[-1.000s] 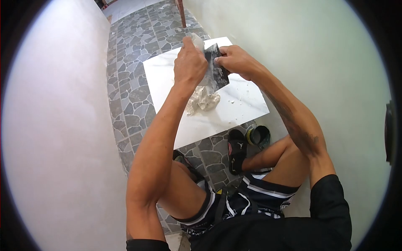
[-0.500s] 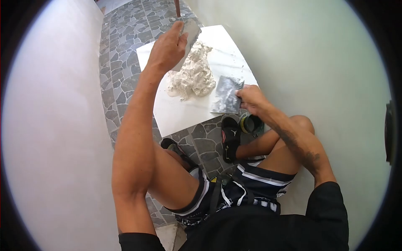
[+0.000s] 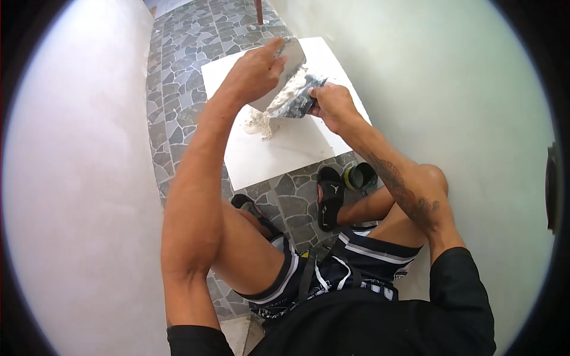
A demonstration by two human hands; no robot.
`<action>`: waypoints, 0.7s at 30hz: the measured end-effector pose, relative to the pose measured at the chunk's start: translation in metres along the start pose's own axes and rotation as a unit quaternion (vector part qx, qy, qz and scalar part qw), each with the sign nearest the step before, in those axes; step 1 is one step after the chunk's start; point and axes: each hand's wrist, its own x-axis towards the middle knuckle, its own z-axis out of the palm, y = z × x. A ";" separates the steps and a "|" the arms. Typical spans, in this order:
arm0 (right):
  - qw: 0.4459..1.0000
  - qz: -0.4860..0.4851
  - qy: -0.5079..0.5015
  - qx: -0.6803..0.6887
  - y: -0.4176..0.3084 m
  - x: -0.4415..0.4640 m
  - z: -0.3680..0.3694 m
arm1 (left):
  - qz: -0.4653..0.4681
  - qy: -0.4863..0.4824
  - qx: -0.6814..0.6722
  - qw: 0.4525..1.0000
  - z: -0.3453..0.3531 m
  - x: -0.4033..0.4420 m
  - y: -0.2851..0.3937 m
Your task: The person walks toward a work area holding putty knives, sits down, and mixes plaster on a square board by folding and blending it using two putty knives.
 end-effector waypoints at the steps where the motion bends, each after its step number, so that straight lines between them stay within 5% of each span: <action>1: 1.000 -0.013 -0.005 -0.006 -0.007 0.002 0.004 | 0.006 -0.005 0.012 1.000 0.004 0.001 0.000; 12: 0.995 -0.079 0.000 -0.053 -0.033 -0.025 -0.017 | -0.007 0.019 0.118 0.993 0.022 0.003 -0.019; 17: 0.989 0.079 0.042 -0.121 0.027 -0.075 -0.043 | 0.039 0.062 0.098 0.993 0.007 0.002 -0.019; 18: 0.995 0.067 0.074 0.001 0.049 -0.081 -0.033 | 0.054 0.067 0.096 0.992 0.004 0.001 -0.019; 21: 0.990 0.092 0.069 0.077 0.086 -0.088 -0.011 | 0.070 0.059 0.081 0.993 -0.004 0.000 -0.007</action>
